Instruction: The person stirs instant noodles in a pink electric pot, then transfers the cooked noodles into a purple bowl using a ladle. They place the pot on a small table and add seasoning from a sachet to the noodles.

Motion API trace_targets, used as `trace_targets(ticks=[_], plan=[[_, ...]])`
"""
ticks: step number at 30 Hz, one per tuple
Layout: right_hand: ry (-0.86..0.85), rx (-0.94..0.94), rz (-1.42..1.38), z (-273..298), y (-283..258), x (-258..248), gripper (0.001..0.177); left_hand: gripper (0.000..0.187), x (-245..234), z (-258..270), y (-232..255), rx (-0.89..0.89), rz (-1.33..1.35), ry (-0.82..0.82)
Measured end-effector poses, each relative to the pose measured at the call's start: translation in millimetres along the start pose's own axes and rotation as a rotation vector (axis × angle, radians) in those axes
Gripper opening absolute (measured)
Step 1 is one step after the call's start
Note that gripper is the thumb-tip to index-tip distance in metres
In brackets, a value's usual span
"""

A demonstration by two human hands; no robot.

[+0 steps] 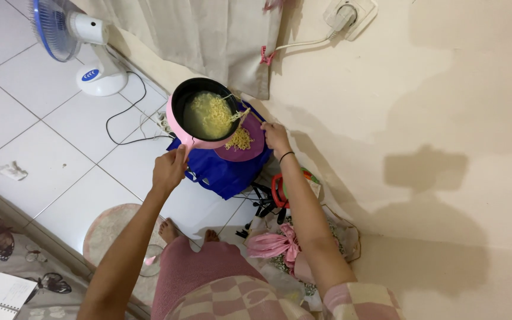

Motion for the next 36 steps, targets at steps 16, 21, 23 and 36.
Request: trace_targets(ticks=[16,21,23,36], plan=[[0.114,-0.386,0.281,60,-143,-32,0.024,0.060,8,8,-20,0.021,-0.006,-0.021],[0.092,-0.513,0.372,97,-193,-25,0.021,0.060,14,7,-22,0.008,-0.006,-0.034],[0.095,-0.563,0.486,108,-199,-17,0.024,0.059,13,7,-21,0.001,-0.005,-0.026],[0.294,-1.579,1.438,202,-196,70,0.006,0.061,3,-9,-14,0.075,-0.052,-0.031]])
Point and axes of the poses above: each hand's wrist, its own z-axis away from the middle knuckle, its own x-axis out of the palm, y = z × x, the point moved 10 cm from there along -z, towards the middle knuckle, and after that the axes turned 4 degrees about y, right-handed, at the moved point
